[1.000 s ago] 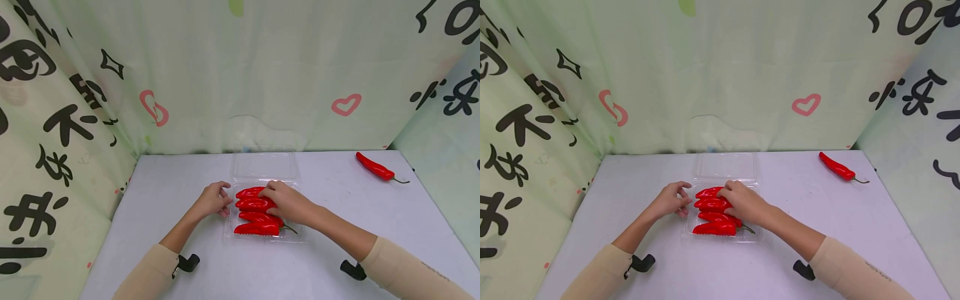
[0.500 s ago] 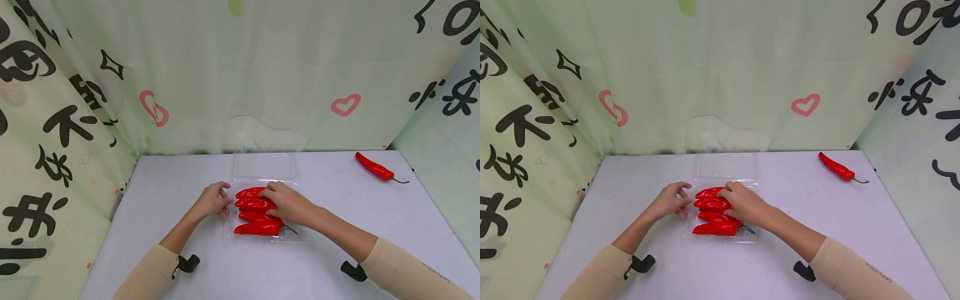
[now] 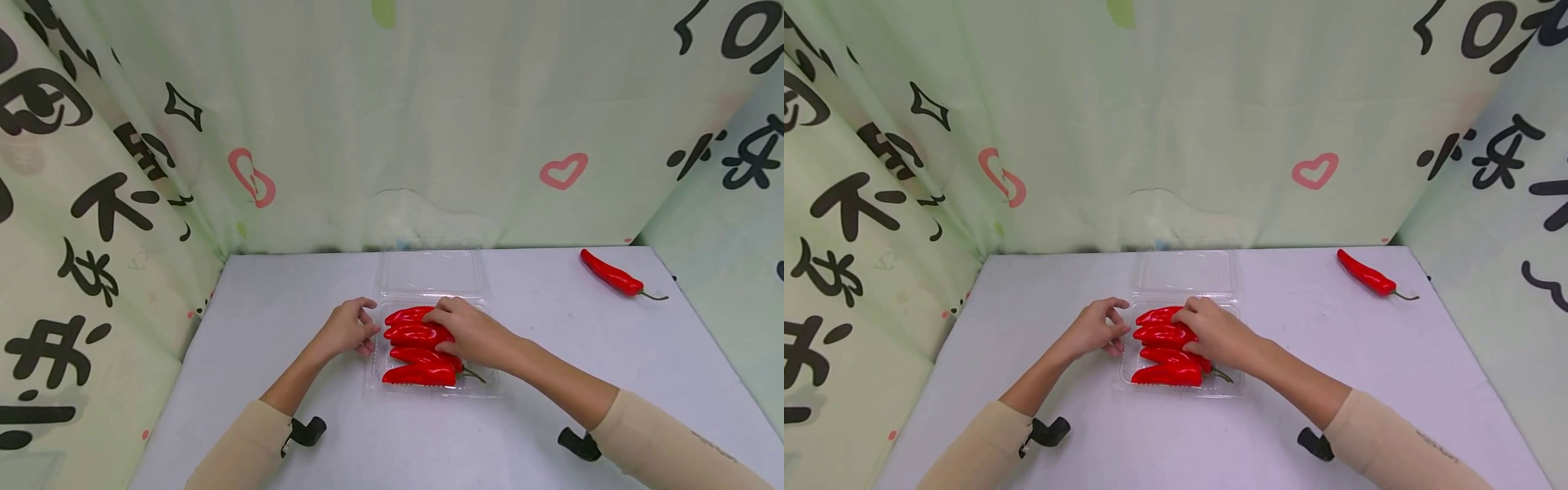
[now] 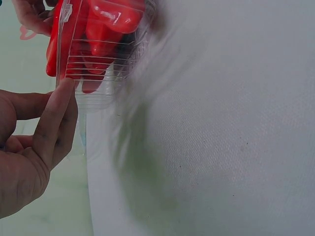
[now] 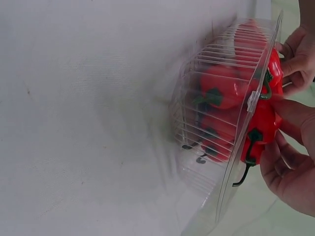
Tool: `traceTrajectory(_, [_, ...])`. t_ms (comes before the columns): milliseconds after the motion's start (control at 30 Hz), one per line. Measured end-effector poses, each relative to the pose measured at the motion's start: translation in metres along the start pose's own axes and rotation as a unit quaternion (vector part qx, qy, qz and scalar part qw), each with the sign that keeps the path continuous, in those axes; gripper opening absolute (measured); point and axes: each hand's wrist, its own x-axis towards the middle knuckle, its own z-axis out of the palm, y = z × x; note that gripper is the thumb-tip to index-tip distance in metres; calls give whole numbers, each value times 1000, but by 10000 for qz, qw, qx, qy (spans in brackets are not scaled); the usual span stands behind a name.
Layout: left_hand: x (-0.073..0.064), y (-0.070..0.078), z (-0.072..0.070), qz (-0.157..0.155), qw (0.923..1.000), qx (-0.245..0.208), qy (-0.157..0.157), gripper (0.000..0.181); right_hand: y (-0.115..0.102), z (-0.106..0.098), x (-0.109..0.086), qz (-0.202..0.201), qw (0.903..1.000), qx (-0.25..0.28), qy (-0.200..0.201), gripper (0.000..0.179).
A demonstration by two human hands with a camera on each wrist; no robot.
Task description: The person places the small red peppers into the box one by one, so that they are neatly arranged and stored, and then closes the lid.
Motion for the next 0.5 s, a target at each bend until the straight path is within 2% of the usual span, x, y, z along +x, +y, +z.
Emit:
traceTrajectory(300, [0,-1,0,-6,10000,15,26,52,9,-6,-7,-205,9992,51,329,47])
traceTrajectory(500, [0,-1,0,-18,10000,8,27,52,17,-12,-13,8,9987,393,337,49])
